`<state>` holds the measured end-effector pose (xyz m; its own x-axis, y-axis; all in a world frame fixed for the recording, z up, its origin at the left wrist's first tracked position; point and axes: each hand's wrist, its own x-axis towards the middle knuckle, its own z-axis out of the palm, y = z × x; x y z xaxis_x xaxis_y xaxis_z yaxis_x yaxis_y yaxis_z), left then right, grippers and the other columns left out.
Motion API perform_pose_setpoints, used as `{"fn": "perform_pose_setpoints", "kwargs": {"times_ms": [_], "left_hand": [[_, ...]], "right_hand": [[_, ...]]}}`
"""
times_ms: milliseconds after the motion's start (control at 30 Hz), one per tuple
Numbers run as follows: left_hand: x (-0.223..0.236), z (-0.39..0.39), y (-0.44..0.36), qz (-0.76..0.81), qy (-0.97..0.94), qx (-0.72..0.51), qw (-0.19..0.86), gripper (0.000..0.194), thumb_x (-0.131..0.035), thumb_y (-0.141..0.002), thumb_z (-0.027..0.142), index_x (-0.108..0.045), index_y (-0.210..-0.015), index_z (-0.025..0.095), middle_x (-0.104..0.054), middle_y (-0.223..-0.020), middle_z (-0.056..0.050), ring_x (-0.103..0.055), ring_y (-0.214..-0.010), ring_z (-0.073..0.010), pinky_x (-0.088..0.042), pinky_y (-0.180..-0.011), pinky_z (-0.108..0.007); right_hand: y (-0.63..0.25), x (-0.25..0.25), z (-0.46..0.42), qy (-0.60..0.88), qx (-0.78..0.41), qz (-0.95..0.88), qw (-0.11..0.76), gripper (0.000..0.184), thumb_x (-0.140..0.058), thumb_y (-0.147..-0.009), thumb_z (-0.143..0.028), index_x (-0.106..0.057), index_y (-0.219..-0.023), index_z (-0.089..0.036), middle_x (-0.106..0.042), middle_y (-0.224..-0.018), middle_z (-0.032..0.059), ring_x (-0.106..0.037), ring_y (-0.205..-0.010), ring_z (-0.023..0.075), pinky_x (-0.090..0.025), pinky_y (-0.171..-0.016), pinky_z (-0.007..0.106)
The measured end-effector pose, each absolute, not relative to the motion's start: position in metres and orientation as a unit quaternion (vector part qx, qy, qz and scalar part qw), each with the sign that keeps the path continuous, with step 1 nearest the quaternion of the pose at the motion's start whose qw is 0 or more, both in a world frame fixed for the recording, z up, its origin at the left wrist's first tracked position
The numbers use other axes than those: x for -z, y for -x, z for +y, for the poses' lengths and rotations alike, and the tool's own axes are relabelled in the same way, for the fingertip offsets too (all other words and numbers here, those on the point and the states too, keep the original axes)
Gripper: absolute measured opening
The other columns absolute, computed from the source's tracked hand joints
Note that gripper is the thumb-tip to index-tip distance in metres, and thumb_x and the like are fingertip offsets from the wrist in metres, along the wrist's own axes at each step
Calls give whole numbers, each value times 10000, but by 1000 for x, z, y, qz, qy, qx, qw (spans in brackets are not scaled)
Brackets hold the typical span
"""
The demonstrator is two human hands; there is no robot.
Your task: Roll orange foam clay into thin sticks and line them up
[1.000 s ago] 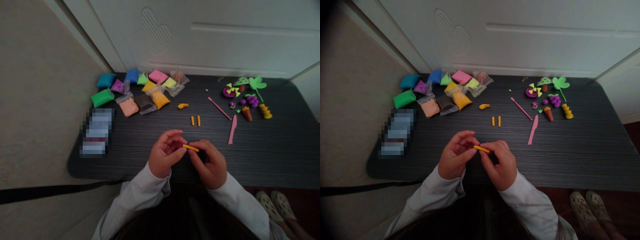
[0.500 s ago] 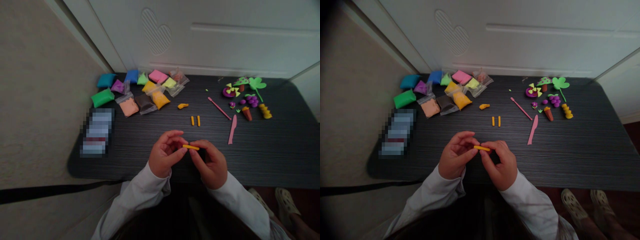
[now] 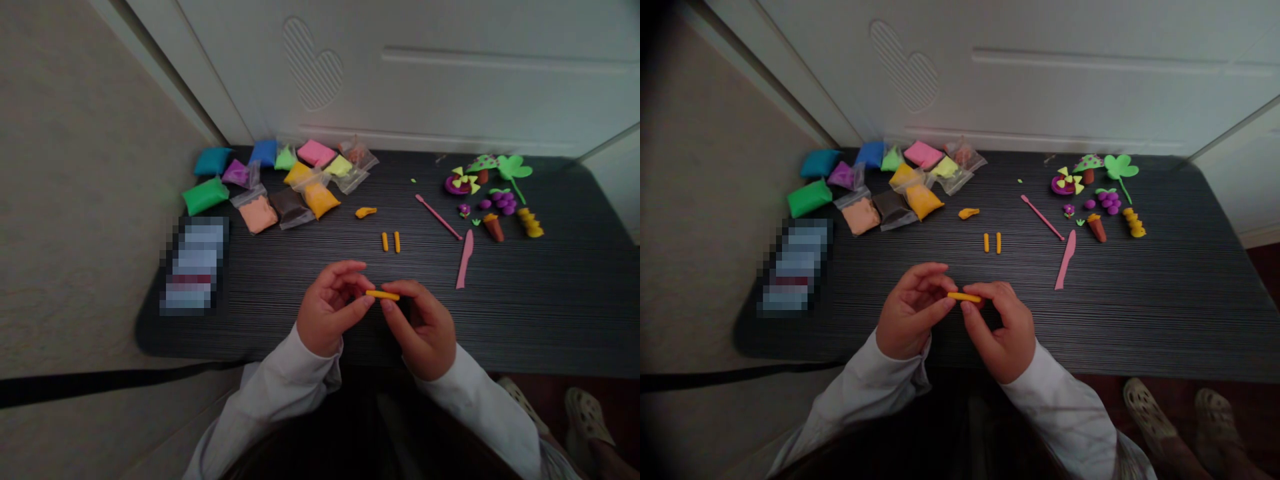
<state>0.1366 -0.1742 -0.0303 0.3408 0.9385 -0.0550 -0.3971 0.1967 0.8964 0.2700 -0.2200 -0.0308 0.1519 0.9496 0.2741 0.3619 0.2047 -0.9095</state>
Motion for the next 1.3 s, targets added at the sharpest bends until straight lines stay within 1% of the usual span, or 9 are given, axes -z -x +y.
{"fn": "perform_pose_setpoints", "kwargs": {"times_ms": [167,300,400,600,800,900,1033,1167,1300], "left_hand": [[32,-174,-136,309,-431,-483,697,387,-633,-659,59,-555,-1000,225,-617,-793,9,-554,-746,-73,-432,-682,-184],[32,-175,-137,304,-440,-477,698,416,-638,-650,54,-543,-1018,223,-617,-819,1,-561,-766,-87,-436,-704,-211],[30,-175,-137,304,-440,-471,701,404,-632,-657,59,-541,-1016,220,-624,-807,1,-568,-745,-88,-438,-700,-219],[31,-175,-137,304,-435,-476,701,392,-630,-659,58,-557,-999,240,-629,-795,20,-566,-735,-73,-432,-684,-190],[32,-175,-136,302,-433,-471,707,427,-634,-655,53,-544,-1033,228,-621,-832,1,-571,-769,-86,-443,-715,-204],[31,-176,-136,296,-433,-466,713,419,-629,-660,53,-544,-1032,225,-622,-814,2,-578,-760,-89,-451,-722,-212],[32,-176,-136,294,-430,-471,712,400,-619,-668,46,-555,-1017,230,-625,-798,12,-579,-749,-77,-450,-717,-195],[33,-175,-136,290,-432,-475,710,403,-616,-670,41,-560,-1016,240,-624,-798,20,-574,-742,-64,-449,-711,-177],[32,-175,-136,286,-441,-469,710,422,-625,-663,45,-553,-1032,234,-617,-820,11,-576,-761,-73,-455,-723,-190]], "right_hand": [[-271,31,-221,564,-301,-574,511,220,-555,-747,-146,-566,-945,-241,-593,-847,13,-545,-790,140,-435,-710,304],[-271,30,-222,562,-318,-571,508,203,-547,-753,-148,-565,-935,-238,-590,-837,15,-543,-781,144,-435,-702,314],[-271,29,-222,560,-326,-574,500,209,-548,-752,-148,-564,-940,-239,-590,-837,16,-543,-786,148,-436,-706,321],[-272,30,-222,561,-320,-568,510,204,-552,-752,-157,-566,-937,-243,-588,-845,15,-544,-786,145,-432,-704,311],[-272,30,-222,558,-329,-565,512,181,-550,-753,-159,-571,-915,-237,-592,-823,15,-546,-773,146,-435,-694,315],[-271,31,-221,556,-332,-567,510,186,-554,-748,-157,-573,-915,-236,-596,-822,17,-548,-778,150,-438,-700,322],[-271,31,-222,558,-320,-562,520,204,-559,-743,-159,-571,-930,-239,-594,-840,20,-551,-785,151,-438,-702,321],[-271,32,-222,559,-316,-566,517,180,-552,-746,-155,-574,-906,-234,-591,-813,15,-547,-763,146,-435,-690,319],[-271,30,-221,553,-314,-573,517,184,-551,-745,-140,-572,-903,-231,-593,-807,14,-543,-771,149,-429,-712,334]]}}
